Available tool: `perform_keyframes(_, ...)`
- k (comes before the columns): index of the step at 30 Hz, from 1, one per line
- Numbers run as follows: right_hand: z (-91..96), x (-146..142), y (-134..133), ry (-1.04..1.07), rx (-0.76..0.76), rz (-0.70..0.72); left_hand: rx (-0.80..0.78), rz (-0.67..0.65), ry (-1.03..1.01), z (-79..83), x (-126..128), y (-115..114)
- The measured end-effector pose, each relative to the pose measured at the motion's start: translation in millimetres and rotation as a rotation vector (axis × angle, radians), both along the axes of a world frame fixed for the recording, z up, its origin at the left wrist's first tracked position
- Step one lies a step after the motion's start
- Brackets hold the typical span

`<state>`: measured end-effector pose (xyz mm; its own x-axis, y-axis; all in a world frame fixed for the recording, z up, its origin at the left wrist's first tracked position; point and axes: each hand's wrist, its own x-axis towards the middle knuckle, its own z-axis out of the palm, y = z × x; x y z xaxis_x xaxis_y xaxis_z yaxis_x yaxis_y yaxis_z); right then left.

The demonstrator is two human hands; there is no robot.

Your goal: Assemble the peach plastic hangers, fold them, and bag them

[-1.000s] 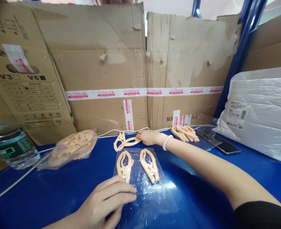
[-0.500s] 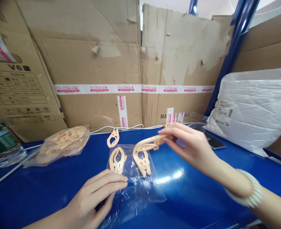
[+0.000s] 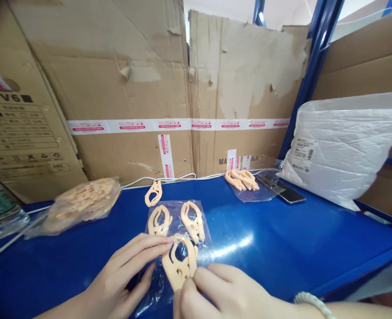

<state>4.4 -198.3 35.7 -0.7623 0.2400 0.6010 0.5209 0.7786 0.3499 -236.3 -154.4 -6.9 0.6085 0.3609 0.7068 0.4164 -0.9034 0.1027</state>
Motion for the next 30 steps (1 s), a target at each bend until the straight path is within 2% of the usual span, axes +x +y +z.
perform_keyframes(3, 4.1, -8, 10, -0.186, 0.096, 0.052, 0.012, 0.007, 0.006, -0.1, -1, 0)
perform_keyframes(5, 4.2, -11, 16, -0.22, 0.15, 0.052, 0.024, 0.01, 0.007, 0.1, -1, 0)
perform_keyframes(9, -4.8, -16, 24, -0.182, 0.195, -0.003, 0.057, 0.016, 0.005, 1.0, 0, 0)
perform_keyframes(15, -18.8, -15, 33, -0.185, 0.154, -0.073, 0.074, -0.003, 0.02, -0.6, 0, 1)
perform_keyframes(22, -26.3, -14, 39, -0.171, 0.144, -0.146, 0.086, -0.014, 0.065, -1.9, -1, 1)
perform_keyframes(30, -27.1, -10, 43, -0.091, 0.217, -0.098, 0.091, -0.018, 0.09, -5.3, -3, 4)
